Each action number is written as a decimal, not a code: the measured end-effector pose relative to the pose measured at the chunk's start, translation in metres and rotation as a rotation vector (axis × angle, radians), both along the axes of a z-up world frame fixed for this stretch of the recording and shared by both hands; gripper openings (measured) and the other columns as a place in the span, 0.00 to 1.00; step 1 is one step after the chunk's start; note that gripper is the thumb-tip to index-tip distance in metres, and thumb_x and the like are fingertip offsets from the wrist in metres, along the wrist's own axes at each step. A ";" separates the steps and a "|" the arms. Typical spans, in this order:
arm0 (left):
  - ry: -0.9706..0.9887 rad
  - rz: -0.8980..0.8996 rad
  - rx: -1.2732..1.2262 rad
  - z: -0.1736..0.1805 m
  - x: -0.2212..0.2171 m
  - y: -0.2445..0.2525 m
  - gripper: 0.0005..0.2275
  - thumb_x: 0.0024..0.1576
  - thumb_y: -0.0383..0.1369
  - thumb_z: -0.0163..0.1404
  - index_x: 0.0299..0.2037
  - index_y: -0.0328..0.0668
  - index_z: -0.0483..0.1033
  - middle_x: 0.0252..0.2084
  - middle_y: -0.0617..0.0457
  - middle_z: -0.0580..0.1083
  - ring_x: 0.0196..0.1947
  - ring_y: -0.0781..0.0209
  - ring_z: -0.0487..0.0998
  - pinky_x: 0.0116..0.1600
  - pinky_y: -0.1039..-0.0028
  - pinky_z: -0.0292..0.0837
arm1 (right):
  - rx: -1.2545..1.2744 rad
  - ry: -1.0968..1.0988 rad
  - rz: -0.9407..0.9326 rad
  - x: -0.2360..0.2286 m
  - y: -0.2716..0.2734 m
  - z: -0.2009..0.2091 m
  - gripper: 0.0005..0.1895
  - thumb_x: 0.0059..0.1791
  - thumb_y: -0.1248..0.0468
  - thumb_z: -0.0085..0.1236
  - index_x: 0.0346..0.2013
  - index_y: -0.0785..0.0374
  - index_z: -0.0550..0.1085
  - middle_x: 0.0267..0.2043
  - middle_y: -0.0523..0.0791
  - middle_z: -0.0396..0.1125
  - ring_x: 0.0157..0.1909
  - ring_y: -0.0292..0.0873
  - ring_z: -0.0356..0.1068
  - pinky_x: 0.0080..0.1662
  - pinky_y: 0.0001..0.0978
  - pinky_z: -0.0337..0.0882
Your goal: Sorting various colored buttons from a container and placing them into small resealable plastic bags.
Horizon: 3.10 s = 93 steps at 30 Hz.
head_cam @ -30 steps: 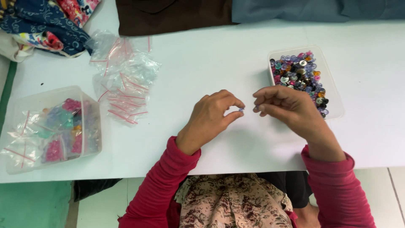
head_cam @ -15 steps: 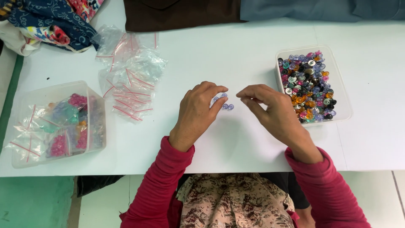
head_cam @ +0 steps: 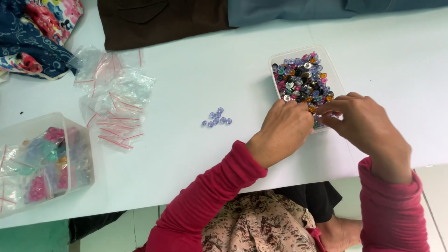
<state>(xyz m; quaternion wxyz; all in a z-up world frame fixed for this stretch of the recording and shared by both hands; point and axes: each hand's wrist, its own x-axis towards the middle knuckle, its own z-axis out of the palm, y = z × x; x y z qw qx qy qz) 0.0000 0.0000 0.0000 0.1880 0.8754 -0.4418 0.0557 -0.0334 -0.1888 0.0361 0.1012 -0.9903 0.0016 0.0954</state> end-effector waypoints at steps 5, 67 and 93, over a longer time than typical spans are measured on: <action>-0.024 0.052 0.136 -0.023 0.012 -0.016 0.10 0.54 0.21 0.54 0.27 0.54 0.78 0.30 0.59 0.75 0.35 0.55 0.76 0.46 0.63 0.68 | -0.118 -0.074 0.065 0.005 0.003 -0.023 0.08 0.52 0.59 0.53 0.34 0.43 0.80 0.32 0.37 0.74 0.43 0.46 0.72 0.48 0.40 0.64; 0.311 0.590 -0.375 -0.015 -0.003 0.205 0.05 0.60 0.36 0.57 0.41 0.47 0.82 0.36 0.53 0.78 0.39 0.57 0.82 0.50 0.64 0.70 | 0.711 -0.081 0.168 0.053 0.182 -0.026 0.14 0.50 0.72 0.62 0.50 0.65 0.80 0.37 0.50 0.77 0.38 0.45 0.76 0.39 0.31 0.76; 0.021 1.141 -0.478 -0.043 0.031 0.325 0.16 0.62 0.27 0.49 0.61 0.43 0.71 0.54 0.42 0.72 0.56 0.38 0.74 0.55 0.49 0.68 | -0.052 -0.465 0.681 0.166 0.364 -0.114 0.08 0.51 0.66 0.61 0.43 0.54 0.83 0.41 0.44 0.78 0.51 0.42 0.77 0.60 0.39 0.71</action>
